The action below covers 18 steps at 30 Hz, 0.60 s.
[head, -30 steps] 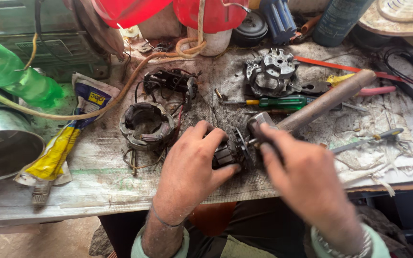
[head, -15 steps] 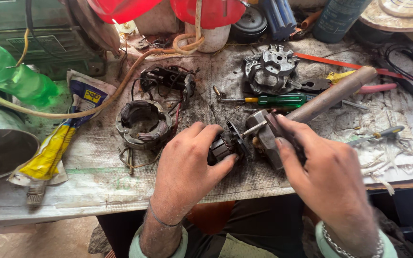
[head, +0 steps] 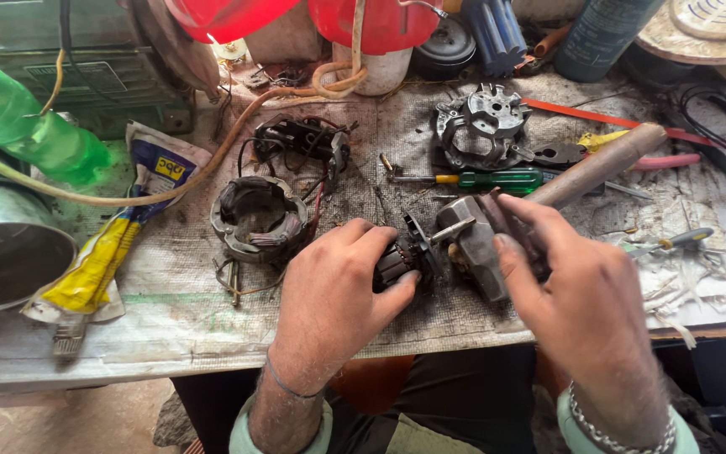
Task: The person works on a small motor component at a cluttered workbench, holding the part steady with one hand while striking and pressing it with a hammer and rubbing it with a sanding block, repositioning the part repeatedly as they work on its surface.
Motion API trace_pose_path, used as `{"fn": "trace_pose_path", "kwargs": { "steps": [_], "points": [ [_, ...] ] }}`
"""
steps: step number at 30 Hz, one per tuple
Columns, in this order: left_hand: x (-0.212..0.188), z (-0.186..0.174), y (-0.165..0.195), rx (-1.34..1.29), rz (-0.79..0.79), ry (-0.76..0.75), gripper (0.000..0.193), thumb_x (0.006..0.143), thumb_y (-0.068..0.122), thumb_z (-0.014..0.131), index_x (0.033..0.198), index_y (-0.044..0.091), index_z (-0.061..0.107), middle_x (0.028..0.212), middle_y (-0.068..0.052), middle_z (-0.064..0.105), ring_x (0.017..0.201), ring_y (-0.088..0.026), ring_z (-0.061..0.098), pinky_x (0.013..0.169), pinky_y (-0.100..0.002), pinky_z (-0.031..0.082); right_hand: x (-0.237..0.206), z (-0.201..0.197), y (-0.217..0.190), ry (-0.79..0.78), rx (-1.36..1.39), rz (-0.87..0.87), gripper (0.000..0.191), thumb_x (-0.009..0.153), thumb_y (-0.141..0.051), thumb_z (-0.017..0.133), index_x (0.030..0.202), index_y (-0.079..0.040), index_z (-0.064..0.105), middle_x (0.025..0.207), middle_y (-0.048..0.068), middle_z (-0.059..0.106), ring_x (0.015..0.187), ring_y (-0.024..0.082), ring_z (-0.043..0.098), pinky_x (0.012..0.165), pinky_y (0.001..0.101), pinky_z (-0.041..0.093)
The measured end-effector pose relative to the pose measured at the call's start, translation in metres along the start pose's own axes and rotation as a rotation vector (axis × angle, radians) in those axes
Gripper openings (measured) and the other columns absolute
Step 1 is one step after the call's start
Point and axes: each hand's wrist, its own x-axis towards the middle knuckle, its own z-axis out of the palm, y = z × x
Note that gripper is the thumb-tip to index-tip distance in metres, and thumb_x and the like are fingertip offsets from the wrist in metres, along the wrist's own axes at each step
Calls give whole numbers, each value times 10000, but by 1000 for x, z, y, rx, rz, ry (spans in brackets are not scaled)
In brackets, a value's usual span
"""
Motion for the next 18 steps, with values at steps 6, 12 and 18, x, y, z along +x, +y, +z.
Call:
{"fn": "trace_pose_path", "kwargs": {
  "steps": [6, 12, 18],
  "points": [
    [-1, -1, -1, -22, 21, 28, 525, 651, 318, 891, 1071, 52, 723, 939, -95, 689, 875, -314, 685, 729, -432, 552, -8, 16, -3, -90, -2, -64, 468, 888, -224, 701, 1323, -72, 622, 771, 173, 761, 651, 334, 748, 589, 441, 559],
    [1, 1, 0, 9, 52, 22, 503, 622, 280, 905, 1027, 49, 715, 951, -101, 691, 909, -319, 662, 762, -445, 538, -5, 17, -3, -106, -18, -67, 352, 911, -235, 676, 1226, -80, 658, 726, 161, 744, 624, 319, 752, 571, 432, 569],
    [0, 1, -1, 23, 99, 50, 470, 683, 262, 869, 1046, 10, 711, 958, -114, 708, 901, -322, 663, 778, -443, 538, -5, 19, -4, -138, -26, -94, 324, 916, -216, 663, 1207, -75, 661, 673, 160, 732, 596, 324, 741, 544, 438, 555]
  ]
}}
